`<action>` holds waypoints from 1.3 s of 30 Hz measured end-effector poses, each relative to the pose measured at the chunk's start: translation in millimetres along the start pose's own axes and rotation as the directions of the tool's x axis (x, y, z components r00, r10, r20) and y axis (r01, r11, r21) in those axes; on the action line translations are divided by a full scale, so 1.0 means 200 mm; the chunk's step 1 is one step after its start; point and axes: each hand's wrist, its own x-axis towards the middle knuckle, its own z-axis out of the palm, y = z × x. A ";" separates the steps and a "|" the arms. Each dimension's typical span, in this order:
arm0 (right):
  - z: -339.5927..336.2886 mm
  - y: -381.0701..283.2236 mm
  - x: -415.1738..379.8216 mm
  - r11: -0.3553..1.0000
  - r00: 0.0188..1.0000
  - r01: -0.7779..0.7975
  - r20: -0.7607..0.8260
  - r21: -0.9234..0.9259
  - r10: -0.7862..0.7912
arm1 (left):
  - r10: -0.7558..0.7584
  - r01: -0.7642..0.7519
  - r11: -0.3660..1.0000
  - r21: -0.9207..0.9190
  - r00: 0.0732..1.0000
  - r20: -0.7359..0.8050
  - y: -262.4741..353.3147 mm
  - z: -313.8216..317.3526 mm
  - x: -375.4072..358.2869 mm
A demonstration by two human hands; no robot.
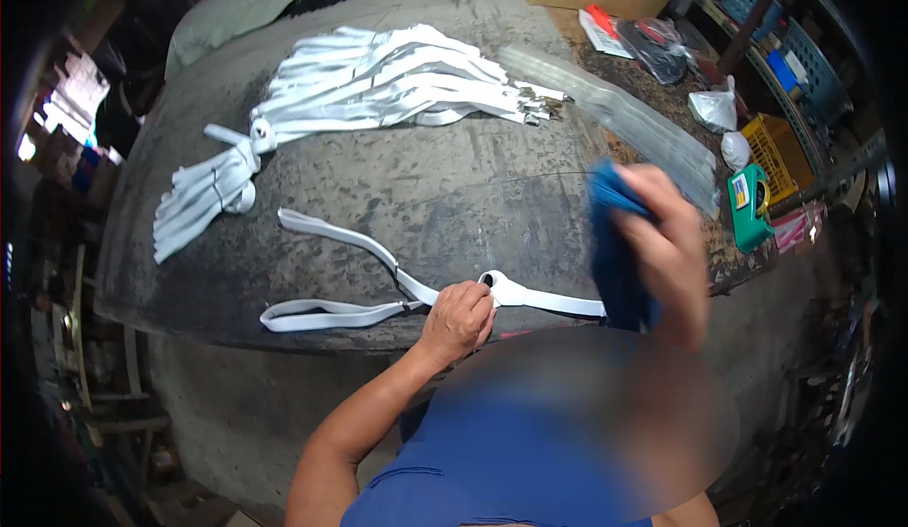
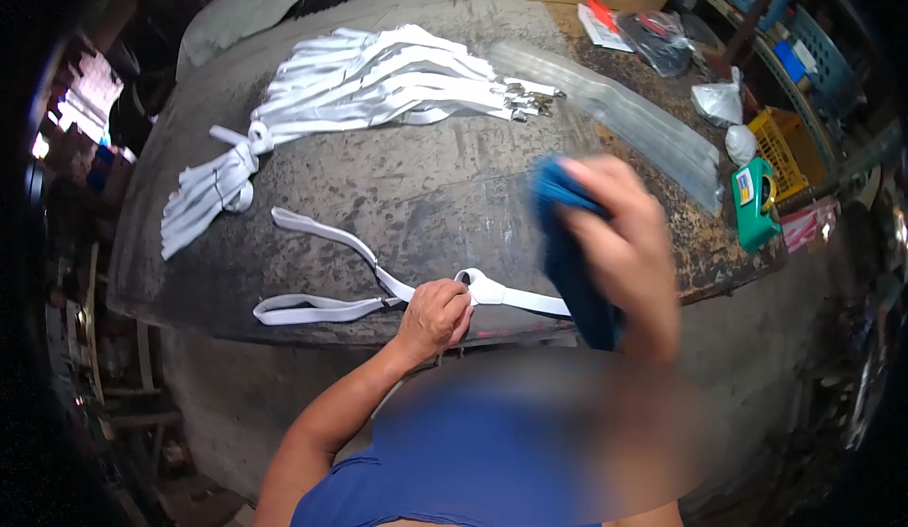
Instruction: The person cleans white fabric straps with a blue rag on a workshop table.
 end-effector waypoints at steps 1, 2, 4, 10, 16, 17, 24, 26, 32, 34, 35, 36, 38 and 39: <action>0.16 -0.04 0.06 0.997 0.998 0.026 -0.050 0.069 -0.022 | -0.012 0.012 1.000 0.020 1.000 0.025 0.00 0.00 0.00; 0.30 -0.03 0.14 0.912 0.914 0.399 -0.034 -0.098 -0.403 | -0.020 0.018 0.999 0.041 0.999 0.050 0.00 0.00 0.00; 0.61 -0.23 0.12 0.729 0.732 0.682 -0.074 0.058 -0.678 | -0.031 0.016 0.996 0.089 0.986 0.167 0.04 -0.02 0.02; 0.71 -0.64 -0.34 0.062 0.506 0.316 -0.113 0.947 -0.855 | -0.071 -0.008 0.979 0.203 0.924 0.377 0.03 -0.02 0.14; 0.50 -0.47 -0.46 0.391 0.473 0.192 0.264 0.900 -0.840 | 0.262 -0.346 0.877 0.334 0.926 0.272 0.04 -0.06 0.31; 0.48 -0.38 -0.49 0.484 0.521 0.173 0.337 0.858 -0.784 | 0.122 -0.233 0.936 0.264 0.919 0.375 0.03 -0.04 0.31; 0.02 0.34 -0.77 0.887 0.644 -0.392 0.762 0.245 0.074 | -0.542 0.701 0.117 -0.704 0.639 0.546 -0.20 -0.28 0.36; 0.10 0.50 -0.94 0.878 0.639 -0.445 0.749 0.176 0.174 | -0.559 0.622 -0.083 -0.779 0.617 0.553 -0.26 -0.37 0.31; 0.29 0.86 -1.25 0.955 0.733 -0.290 0.626 -0.068 0.267 | -0.642 0.399 -0.127 -0.908 0.665 0.382 -0.29 -0.43 0.23; 0.27 0.85 -1.20 0.941 0.679 -0.326 0.669 -0.093 0.302 | -0.638 0.384 -0.121 -0.915 0.676 0.368 -0.28 -0.46 0.23; 0.26 0.83 -1.16 0.922 0.620 -0.365 0.705 -0.129 0.344 | -0.644 0.361 -0.123 -0.924 0.679 0.351 -0.28 -0.46 0.22; 0.25 0.80 -1.13 0.926 0.619 -0.353 0.710 -0.132 0.337 | -0.653 0.336 -0.126 -0.933 0.680 0.333 -0.28 -0.46 0.22; 0.23 0.74 -1.08 0.924 0.722 -0.270 0.578 -0.270 0.380 | -0.676 0.304 -0.137 -0.943 0.667 0.313 -0.27 -0.47 0.22; 0.22 0.71 -1.05 0.928 0.721 -0.256 0.586 -0.271 0.370 | -0.692 0.291 -0.127 -0.948 0.659 0.294 -0.28 -0.46 0.20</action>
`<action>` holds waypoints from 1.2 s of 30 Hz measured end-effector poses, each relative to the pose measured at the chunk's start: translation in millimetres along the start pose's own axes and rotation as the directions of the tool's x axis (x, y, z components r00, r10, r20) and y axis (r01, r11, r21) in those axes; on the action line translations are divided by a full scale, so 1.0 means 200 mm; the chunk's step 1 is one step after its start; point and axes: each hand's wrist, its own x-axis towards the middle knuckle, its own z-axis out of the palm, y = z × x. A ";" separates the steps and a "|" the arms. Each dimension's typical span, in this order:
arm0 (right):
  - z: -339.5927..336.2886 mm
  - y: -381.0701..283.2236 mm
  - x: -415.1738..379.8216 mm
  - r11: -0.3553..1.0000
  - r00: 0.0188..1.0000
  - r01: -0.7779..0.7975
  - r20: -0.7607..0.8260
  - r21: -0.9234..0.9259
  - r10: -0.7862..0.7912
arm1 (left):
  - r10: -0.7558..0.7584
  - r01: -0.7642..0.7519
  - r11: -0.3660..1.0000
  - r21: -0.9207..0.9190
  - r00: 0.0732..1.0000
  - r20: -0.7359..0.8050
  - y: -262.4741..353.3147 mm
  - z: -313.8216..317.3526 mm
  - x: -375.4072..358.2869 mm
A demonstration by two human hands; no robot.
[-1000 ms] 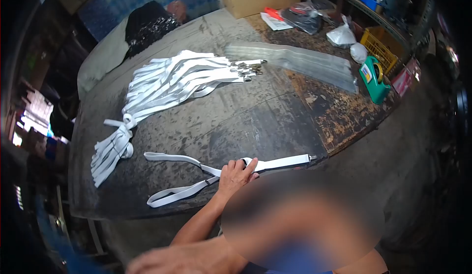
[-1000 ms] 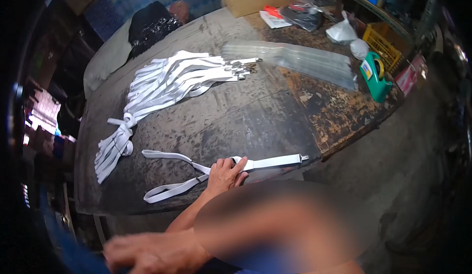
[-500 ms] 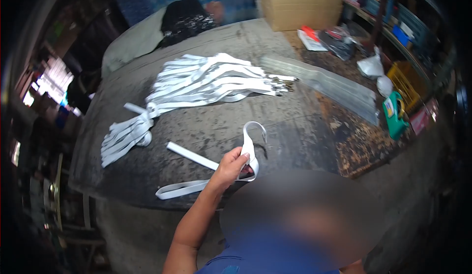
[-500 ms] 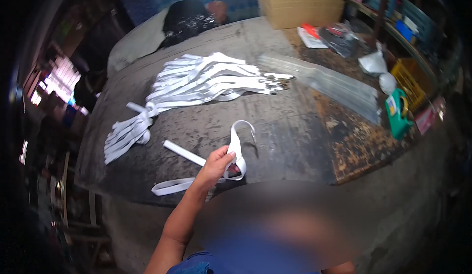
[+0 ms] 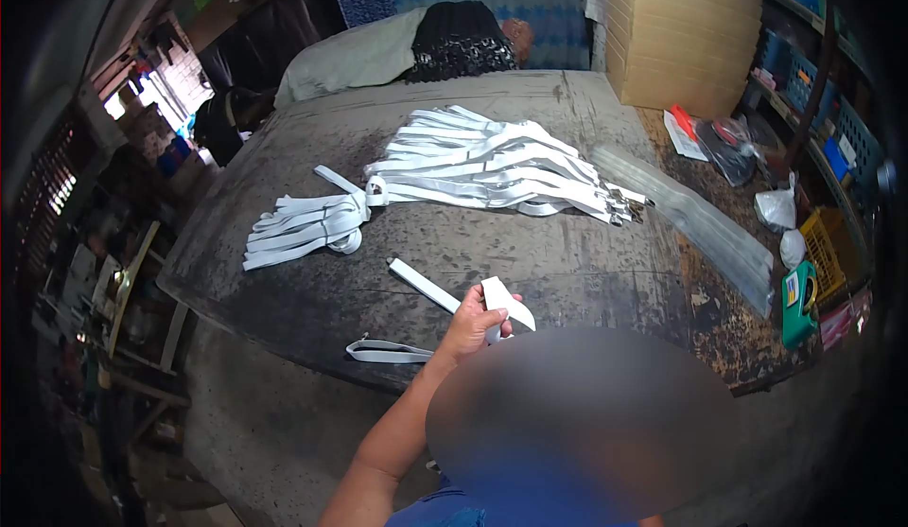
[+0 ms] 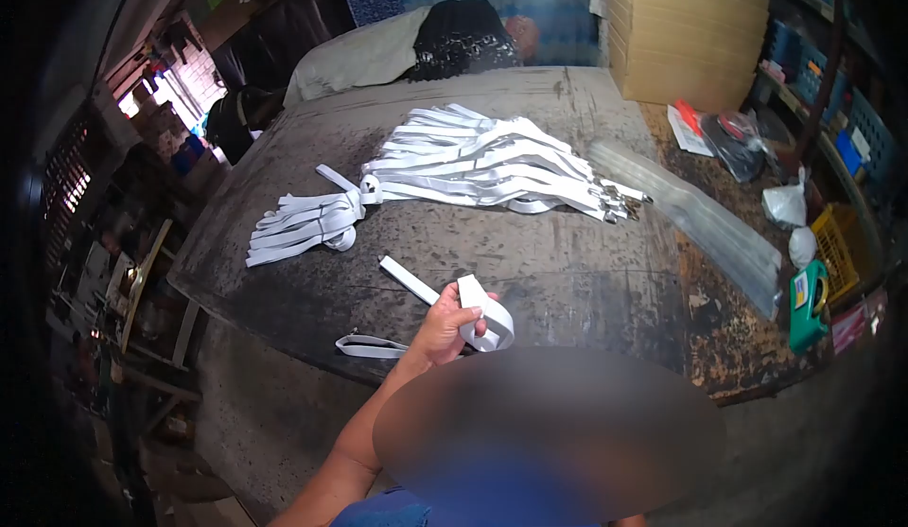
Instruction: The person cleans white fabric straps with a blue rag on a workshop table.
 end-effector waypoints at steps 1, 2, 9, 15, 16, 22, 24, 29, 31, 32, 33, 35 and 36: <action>-0.03 -0.03 0.00 0.991 0.995 -0.088 -0.044 0.097 0.092 | 0.016 -0.016 1.000 -0.002 1.000 -0.019 0.00 -0.01 0.00; -0.06 -0.07 0.01 0.965 0.979 -0.171 -0.078 0.199 0.189 | 0.039 -0.039 0.999 0.000 0.998 -0.039 0.00 0.01 0.00; -0.27 -0.33 0.21 0.934 0.895 0.138 -0.446 0.331 0.026 | 0.108 -0.128 0.987 -0.093 0.974 -0.198 -0.01 -0.05 -0.02; -0.29 -0.66 0.73 0.818 0.875 0.392 -0.445 0.421 -0.190 | 0.153 -0.141 0.987 0.070 0.967 -0.204 -0.04 -0.03 -0.08; -0.26 -0.67 0.83 0.834 0.860 0.428 -0.441 0.349 -0.257 | 0.179 -0.152 0.977 0.148 0.964 -0.196 -0.04 -0.03 -0.10; -0.12 -0.82 1.01 0.844 0.853 0.475 -0.363 0.248 -0.374 | 0.216 -0.181 0.943 0.281 0.972 -0.098 -0.03 0.00 -0.16; -0.12 -0.84 1.00 0.866 0.857 0.458 -0.357 0.201 -0.371 | 0.216 -0.181 0.943 0.280 0.971 -0.101 -0.02 0.01 -0.17; -0.14 -0.85 0.97 0.865 0.842 0.475 -0.367 0.158 -0.395 | 0.264 -0.217 0.897 0.385 0.962 -0.072 -0.05 0.00 -0.16; -0.16 -0.85 0.97 0.862 0.838 0.483 -0.367 0.152 -0.405 | 0.324 -0.270 0.830 0.488 0.946 -0.027 -0.08 -0.03 -0.14; -0.16 -0.85 0.97 0.846 0.819 0.515 -0.369 0.137 -0.439 | 0.322 -0.269 0.831 0.487 0.947 -0.026 -0.08 -0.03 -0.14; -0.16 -0.85 0.97 0.829 0.800 0.546 -0.369 0.121 -0.473 | 0.324 -0.275 0.827 0.490 0.946 -0.015 -0.08 -0.03 -0.14; -0.19 -0.87 0.96 0.832 0.807 0.542 -0.350 0.115 -0.477 | 0.326 -0.281 0.823 0.494 0.945 -0.005 -0.07 -0.04 -0.14; -0.19 -0.87 0.96 0.835 0.812 0.539 -0.329 0.110 -0.482 | 0.336 -0.298 0.810 0.506 0.942 0.016 -0.07 -0.04 -0.14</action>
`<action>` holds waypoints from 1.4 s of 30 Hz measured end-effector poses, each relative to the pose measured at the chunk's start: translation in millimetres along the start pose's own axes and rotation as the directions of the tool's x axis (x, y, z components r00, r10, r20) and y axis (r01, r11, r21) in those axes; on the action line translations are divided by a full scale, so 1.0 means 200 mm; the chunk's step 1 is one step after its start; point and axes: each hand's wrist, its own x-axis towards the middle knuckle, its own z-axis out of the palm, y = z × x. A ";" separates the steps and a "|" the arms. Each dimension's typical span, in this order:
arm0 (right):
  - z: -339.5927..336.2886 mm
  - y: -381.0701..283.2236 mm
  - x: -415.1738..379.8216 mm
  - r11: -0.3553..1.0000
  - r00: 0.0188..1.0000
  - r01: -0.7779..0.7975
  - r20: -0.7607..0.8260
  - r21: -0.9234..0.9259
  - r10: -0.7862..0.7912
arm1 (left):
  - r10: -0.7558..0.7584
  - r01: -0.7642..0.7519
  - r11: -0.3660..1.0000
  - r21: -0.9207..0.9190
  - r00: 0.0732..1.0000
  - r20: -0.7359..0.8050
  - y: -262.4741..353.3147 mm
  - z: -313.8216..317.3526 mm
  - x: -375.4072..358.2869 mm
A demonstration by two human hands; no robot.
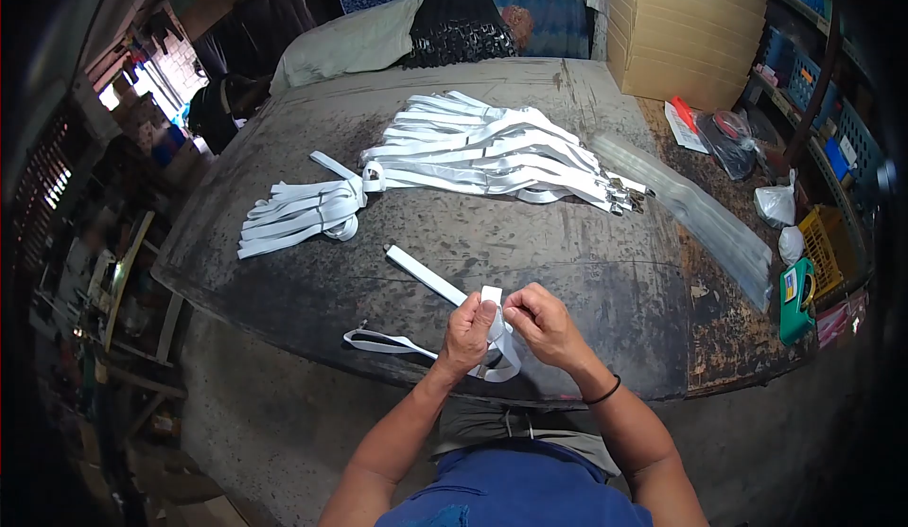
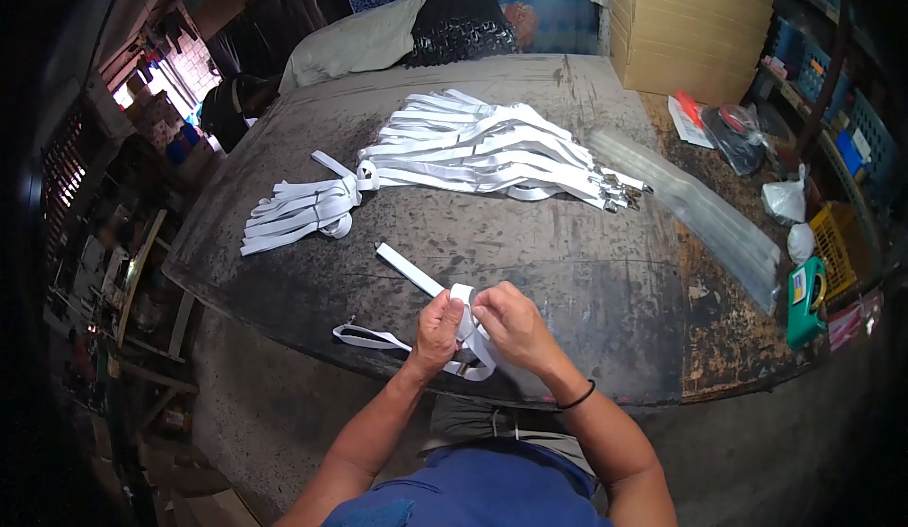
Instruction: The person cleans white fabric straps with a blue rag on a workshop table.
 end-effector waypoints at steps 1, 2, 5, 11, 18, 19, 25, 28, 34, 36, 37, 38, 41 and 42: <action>0.00 0.00 0.00 1.000 1.000 0.000 0.001 0.001 0.000 | 0.020 -0.020 1.000 0.014 1.000 0.013 0.00 0.00 0.00; 0.00 0.00 0.00 1.000 1.000 0.016 0.014 -0.014 -0.016 | 0.020 -0.021 1.000 0.014 1.000 0.012 0.01 0.00 0.00; 0.00 0.02 0.00 0.997 0.998 0.060 0.032 -0.055 -0.058 | 0.143 -0.140 0.983 0.117 0.990 -0.015 0.05 0.01 0.00; 0.03 0.06 0.00 0.996 1.000 0.030 -0.003 -0.089 -0.030 | 0.180 -0.182 0.968 0.173 0.983 0.029 0.01 0.00 0.01; 0.08 0.20 -0.05 0.964 0.988 -0.150 -0.013 0.219 0.157 | -0.167 0.153 0.960 -0.233 0.985 -0.039 0.07 -0.03 0.01; 0.08 0.20 -0.06 0.959 0.989 -0.142 -0.006 0.246 0.148 | -0.188 0.166 0.940 -0.299 0.981 -0.044 0.07 -0.04 0.01; -0.07 0.02 -0.07 0.994 0.983 0.100 -0.157 0.039 -0.092 | 0.090 -0.093 0.994 0.049 0.994 0.055 0.08 0.00 -0.03; -0.14 -0.10 -0.08 0.974 0.965 0.134 -0.249 0.185 -0.085 | 0.142 -0.179 0.959 0.218 0.974 0.177 0.18 0.00 -0.05; -0.38 -0.19 -0.36 0.950 0.797 -0.026 0.580 0.311 -0.168 | 0.136 -0.198 0.964 0.175 0.941 0.310 0.22 -0.05 -0.05; -0.40 -0.22 -0.39 0.959 0.577 -0.046 0.791 0.278 -0.202 | 0.137 -0.195 0.969 0.154 0.937 0.321 0.25 -0.06 -0.03; -0.42 -0.31 -0.39 0.987 0.707 0.106 0.689 0.118 -0.158 | 0.146 -0.218 0.963 0.157 0.915 0.375 0.30 -0.05 -0.03; -0.42 -0.38 -0.39 0.973 0.817 0.220 0.558 -0.070 -0.145 | 0.150 -0.238 0.958 0.158 0.890 0.430 0.34 -0.03 -0.03; -0.37 -0.44 -0.31 0.936 0.963 0.260 -0.002 -0.235 -0.268 | 0.243 -0.315 0.948 0.031 0.787 0.567 0.46 0.06 -0.05; -0.34 -0.44 -0.28 0.934 0.962 0.267 0.004 -0.237 -0.274 | 0.250 -0.320 0.947 0.030 0.789 0.561 0.49 0.08 -0.06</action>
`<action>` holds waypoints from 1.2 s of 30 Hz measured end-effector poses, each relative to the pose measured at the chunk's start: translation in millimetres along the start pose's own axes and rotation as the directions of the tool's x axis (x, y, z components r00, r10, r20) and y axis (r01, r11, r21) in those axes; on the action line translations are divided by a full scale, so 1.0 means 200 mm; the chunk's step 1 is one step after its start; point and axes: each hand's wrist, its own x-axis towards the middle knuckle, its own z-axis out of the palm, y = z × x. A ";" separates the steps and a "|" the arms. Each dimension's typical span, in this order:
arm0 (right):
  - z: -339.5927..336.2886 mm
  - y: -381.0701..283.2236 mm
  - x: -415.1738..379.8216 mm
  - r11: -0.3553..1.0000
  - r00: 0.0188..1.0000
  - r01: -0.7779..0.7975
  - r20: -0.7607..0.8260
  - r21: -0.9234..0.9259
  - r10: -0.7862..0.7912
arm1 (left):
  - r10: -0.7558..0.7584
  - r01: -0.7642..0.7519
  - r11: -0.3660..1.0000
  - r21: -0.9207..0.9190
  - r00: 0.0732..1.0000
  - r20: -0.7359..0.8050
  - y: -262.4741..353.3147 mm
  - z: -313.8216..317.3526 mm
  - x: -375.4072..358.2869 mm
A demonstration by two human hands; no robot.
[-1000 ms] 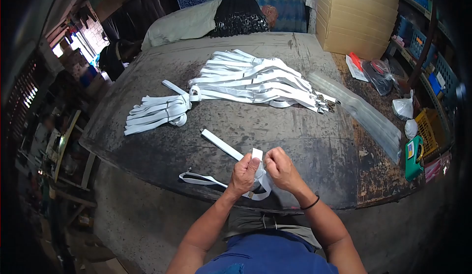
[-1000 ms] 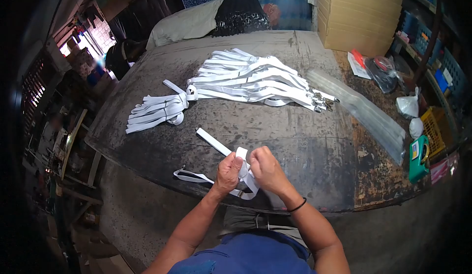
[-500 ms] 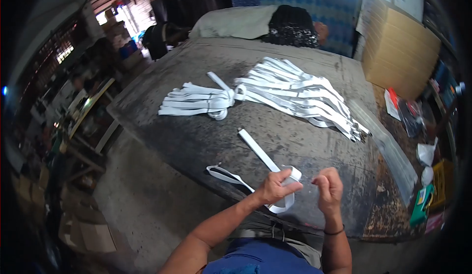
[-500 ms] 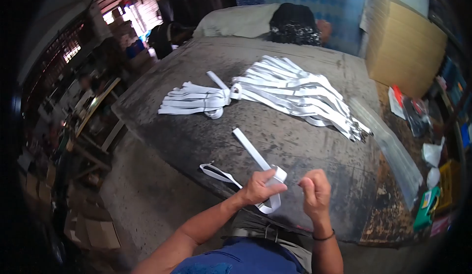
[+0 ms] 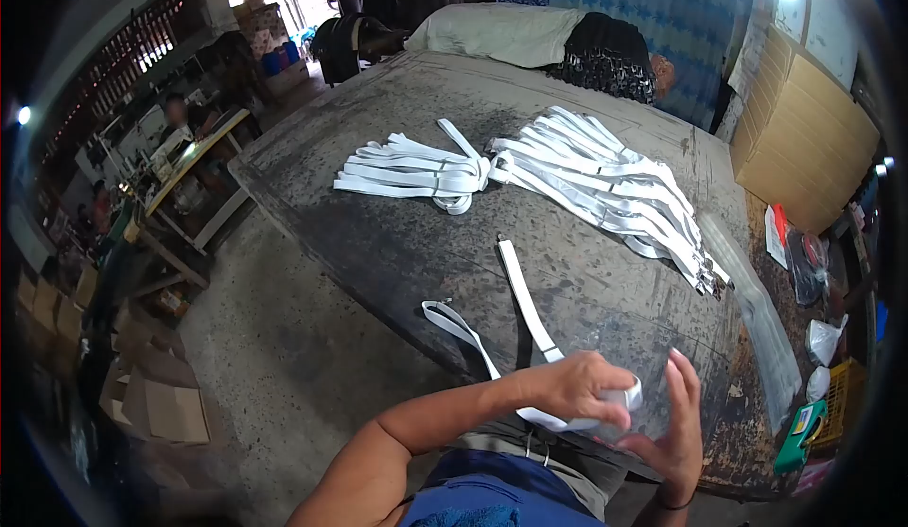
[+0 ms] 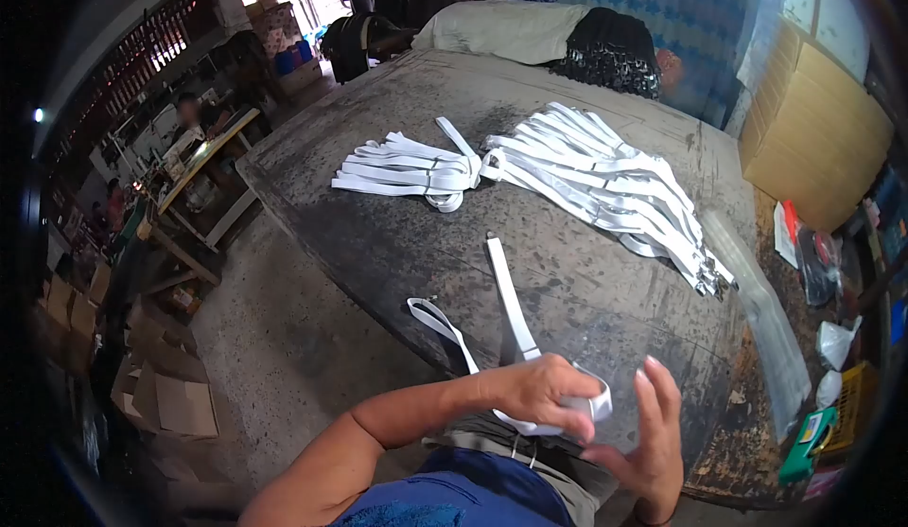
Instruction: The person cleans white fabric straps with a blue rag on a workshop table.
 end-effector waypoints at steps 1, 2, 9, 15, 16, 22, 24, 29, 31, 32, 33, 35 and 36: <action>0.05 0.01 0.03 1.000 0.999 0.008 0.038 -0.018 -0.007 | 0.004 -0.009 0.996 0.086 0.998 0.061 0.02 0.01 0.01; 0.08 0.02 0.05 0.999 0.997 0.017 0.077 -0.034 -0.015 | -0.001 -0.019 0.985 0.171 0.993 0.120 0.04 0.01 0.02; -0.01 -0.02 0.17 0.986 0.985 -0.148 -0.075 0.079 0.154 | 0.375 -0.151 0.766 0.625 0.894 -0.245 0.08 0.12 0.03; -0.17 -0.08 0.25 0.978 0.969 0.066 -0.223 -0.199 -0.110 | 0.403 -0.147 0.815 0.560 0.838 -0.367 -0.05 0.20 0.02; -0.21 -0.01 0.25 0.966 0.918 0.150 -0.333 -0.209 -0.214 | 0.328 -0.137 0.861 0.490 0.885 -0.330 -0.08 0.18 0.00; -0.47 0.07 0.32 0.987 0.780 -0.022 -0.621 -0.157 -0.081 | -0.140 0.152 0.946 0.286 0.988 -0.062 -0.16 0.08 -0.13; -0.50 0.02 0.33 0.866 0.823 0.002 -0.491 -0.500 -0.285 | -0.081 0.104 0.943 0.315 0.993 -0.084 -0.18 0.04 -0.20; -0.75 -0.04 0.36 0.861 0.825 -0.020 -0.495 -0.508 -0.272 | 0.031 0.024 0.907 0.420 0.992 -0.125 -0.21 -0.07 -0.40; -0.79 -0.02 0.36 0.848 0.829 0.007 -0.471 -0.530 -0.301 | -0.221 0.233 0.870 0.435 0.972 -0.079 -0.16 -0.13 -0.48; -0.80 0.00 0.36 0.842 0.831 0.020 -0.459 -0.539 -0.313 | -0.218 0.232 0.871 0.433 0.972 -0.083 -0.16 -0.14 -0.53; -0.82 0.01 0.37 0.837 0.832 0.032 -0.449 -0.547 -0.325 | -0.251 0.268 0.860 0.433 0.963 -0.098 -0.18 -0.15 -0.57; -0.86 0.06 0.36 0.825 0.834 0.048 -0.431 -0.563 -0.343 | -0.284 0.303 0.849 0.432 0.952 -0.109 -0.24 -0.19 -0.65; -0.88 0.08 0.34 0.818 0.836 0.052 -0.423 -0.573 -0.349 | -0.295 0.321 0.843 0.431 0.947 -0.128 -0.27 -0.21 -0.69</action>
